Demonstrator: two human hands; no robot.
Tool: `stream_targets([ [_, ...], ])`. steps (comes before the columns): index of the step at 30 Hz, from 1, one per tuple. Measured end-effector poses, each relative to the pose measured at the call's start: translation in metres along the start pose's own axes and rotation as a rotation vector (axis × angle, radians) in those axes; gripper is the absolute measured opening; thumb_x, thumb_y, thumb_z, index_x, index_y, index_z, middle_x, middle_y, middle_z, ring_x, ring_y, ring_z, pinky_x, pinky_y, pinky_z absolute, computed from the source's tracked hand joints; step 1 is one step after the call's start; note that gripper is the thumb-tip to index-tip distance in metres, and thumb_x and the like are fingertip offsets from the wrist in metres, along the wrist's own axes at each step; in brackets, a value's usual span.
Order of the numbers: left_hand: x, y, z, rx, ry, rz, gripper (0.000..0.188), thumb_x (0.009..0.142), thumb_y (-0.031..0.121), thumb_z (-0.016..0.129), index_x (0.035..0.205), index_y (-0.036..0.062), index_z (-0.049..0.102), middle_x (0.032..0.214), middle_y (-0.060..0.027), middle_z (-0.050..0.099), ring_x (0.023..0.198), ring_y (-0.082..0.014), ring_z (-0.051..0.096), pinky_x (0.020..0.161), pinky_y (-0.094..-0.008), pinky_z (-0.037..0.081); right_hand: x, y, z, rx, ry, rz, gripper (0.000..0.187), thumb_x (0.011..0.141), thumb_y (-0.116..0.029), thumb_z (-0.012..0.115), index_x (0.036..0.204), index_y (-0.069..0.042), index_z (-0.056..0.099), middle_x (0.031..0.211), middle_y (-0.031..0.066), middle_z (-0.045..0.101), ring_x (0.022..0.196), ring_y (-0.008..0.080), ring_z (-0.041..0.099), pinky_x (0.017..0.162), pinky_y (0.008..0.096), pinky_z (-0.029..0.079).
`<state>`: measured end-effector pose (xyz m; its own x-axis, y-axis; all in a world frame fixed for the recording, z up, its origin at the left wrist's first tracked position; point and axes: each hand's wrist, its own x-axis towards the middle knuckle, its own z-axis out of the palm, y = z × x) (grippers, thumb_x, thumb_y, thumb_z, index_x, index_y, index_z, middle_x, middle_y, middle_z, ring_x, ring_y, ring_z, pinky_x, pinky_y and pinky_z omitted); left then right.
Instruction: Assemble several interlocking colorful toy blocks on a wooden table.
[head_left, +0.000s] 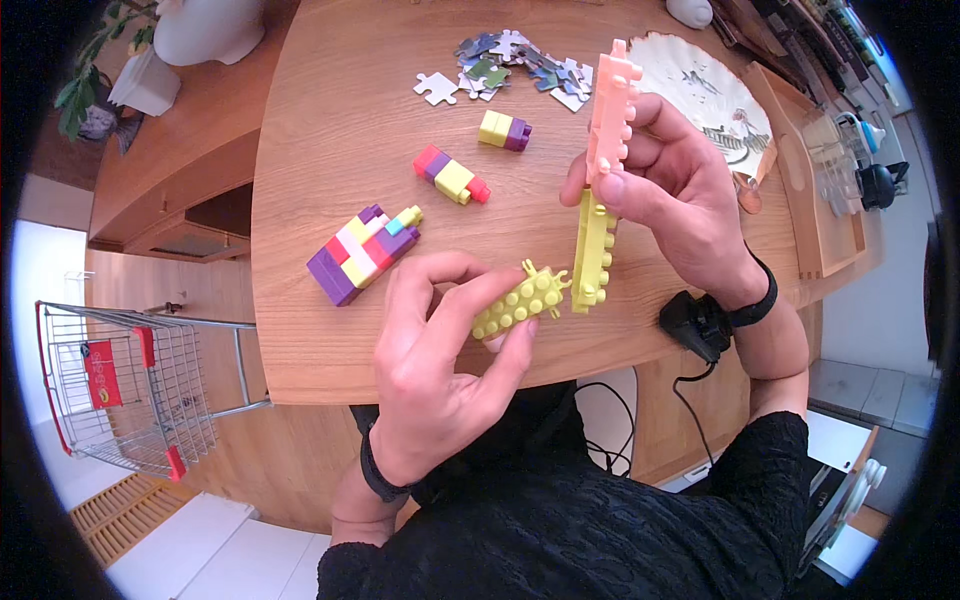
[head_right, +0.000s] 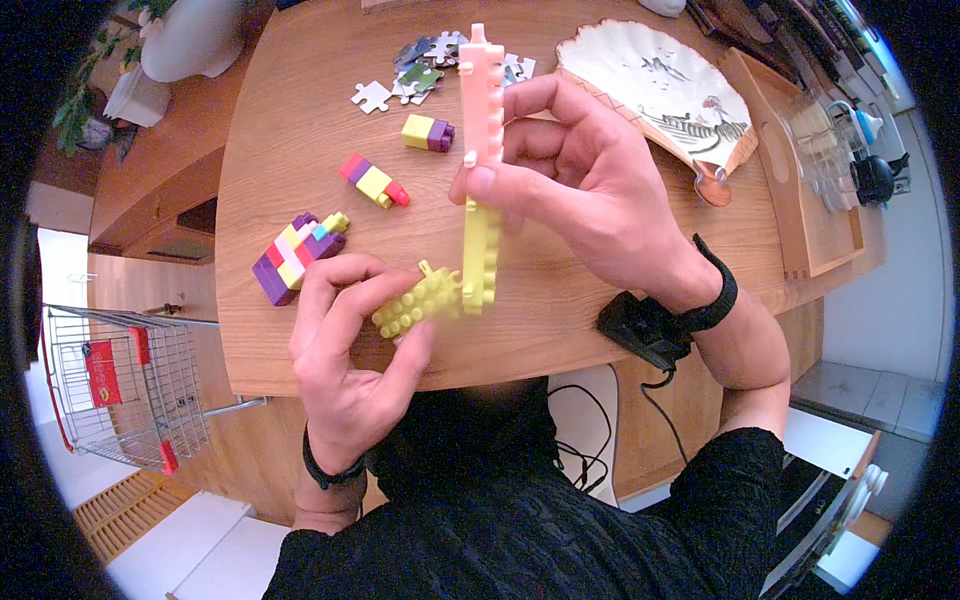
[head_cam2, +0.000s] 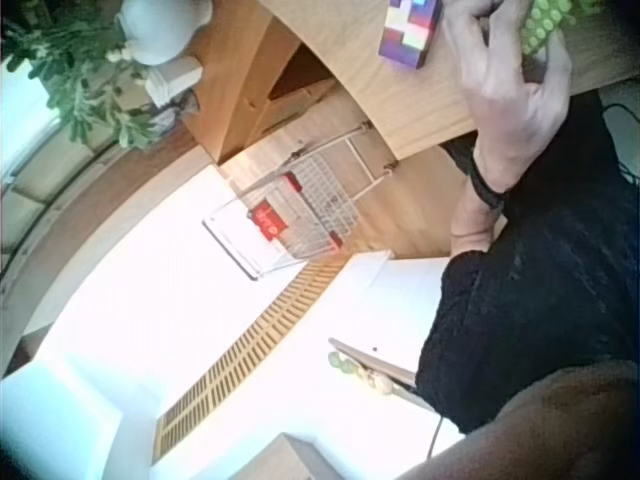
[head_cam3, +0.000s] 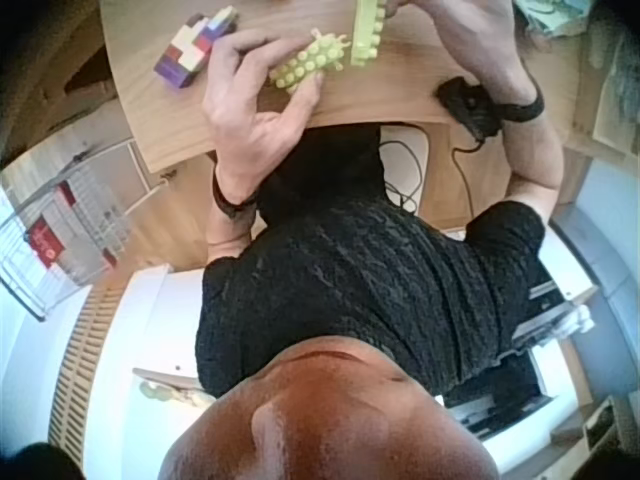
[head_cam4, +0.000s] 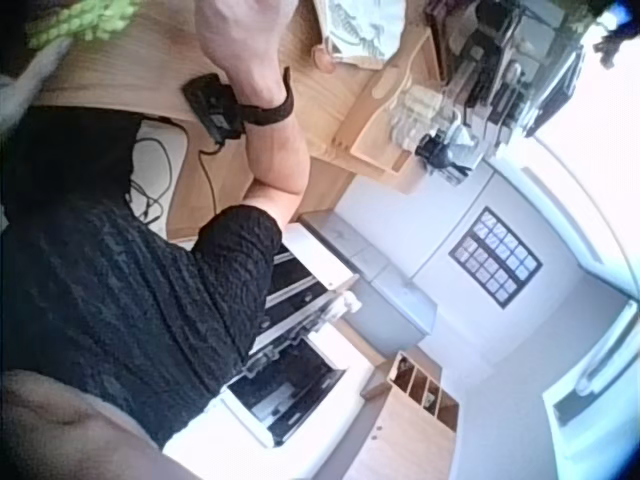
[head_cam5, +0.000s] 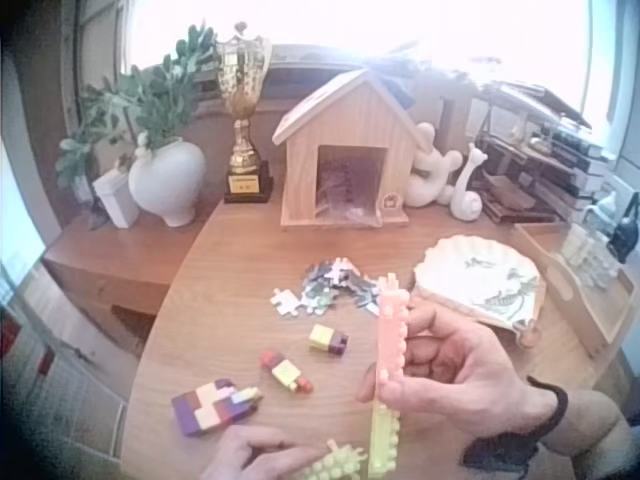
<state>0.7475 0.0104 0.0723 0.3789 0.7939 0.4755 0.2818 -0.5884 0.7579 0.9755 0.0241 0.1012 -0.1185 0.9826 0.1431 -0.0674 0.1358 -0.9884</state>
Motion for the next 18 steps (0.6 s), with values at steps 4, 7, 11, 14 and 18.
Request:
stream_targets([
  [4,0.0003,-0.0016,0.0001,0.012,-0.005,0.014,0.031,0.07,0.0,0.076,0.1,0.0008,0.069,0.096,-0.0113,0.058,0.083,-0.0231,0.057,0.064,-0.0307,0.049,0.0002,0.0015,-0.0015,-0.004,0.011,-0.02,0.036,0.088,-0.002,0.068,0.117,0.001,0.047,0.099,0.0117,0.069,0.092,0.0164,0.069,0.074,0.0246,0.055],
  [7,0.0002,-0.0016,0.0009,0.006,-0.001,0.014,0.032,0.069,-0.001,0.076,0.1,0.0008,0.069,0.096,-0.0108,0.058,0.083,-0.0231,0.057,0.064,-0.0306,0.048,0.0002,0.0026,-0.0013,0.0,0.026,-0.042,0.037,0.088,-0.002,0.069,0.117,0.0,0.047,0.098,0.0112,0.069,0.09,0.0148,0.068,0.072,0.0237,0.054],
  [11,-0.0026,0.0003,-0.0013,0.0,0.005,-0.019,0.033,0.067,-0.002,0.074,0.1,-0.0004,0.068,0.097,-0.0122,0.058,0.086,-0.0234,0.058,0.071,-0.0313,0.049,0.0008,-0.0034,0.0003,-0.089,0.043,0.022,0.038,0.088,-0.009,0.066,0.119,-0.002,0.046,0.095,0.0133,0.067,0.09,0.0141,0.064,0.076,0.0251,0.05],
  [14,-0.0031,0.0008,-0.0004,-0.002,-0.002,-0.037,0.034,0.066,-0.003,0.073,0.099,-0.0017,0.067,0.098,-0.0132,0.058,0.089,-0.0237,0.059,0.078,-0.0323,0.049,0.0003,-0.0002,-0.0025,-0.002,0.089,-0.013,0.039,0.085,-0.002,0.072,0.117,0.001,0.049,0.095,0.0093,0.069,0.083,0.0095,0.066,0.066,0.02,0.052],
  [18,-0.0036,-0.0003,-0.0026,-0.004,0.007,-0.024,0.032,0.068,-0.003,0.072,0.099,-0.0022,0.066,0.098,-0.0133,0.058,0.09,-0.0236,0.059,0.078,-0.0324,0.05,0.0003,-0.0038,0.0021,-0.034,0.108,0.014,0.042,0.081,-0.003,0.077,0.115,0.0,0.051,0.093,0.008,0.069,0.079,0.0081,0.066,0.062,0.0183,0.051],
])
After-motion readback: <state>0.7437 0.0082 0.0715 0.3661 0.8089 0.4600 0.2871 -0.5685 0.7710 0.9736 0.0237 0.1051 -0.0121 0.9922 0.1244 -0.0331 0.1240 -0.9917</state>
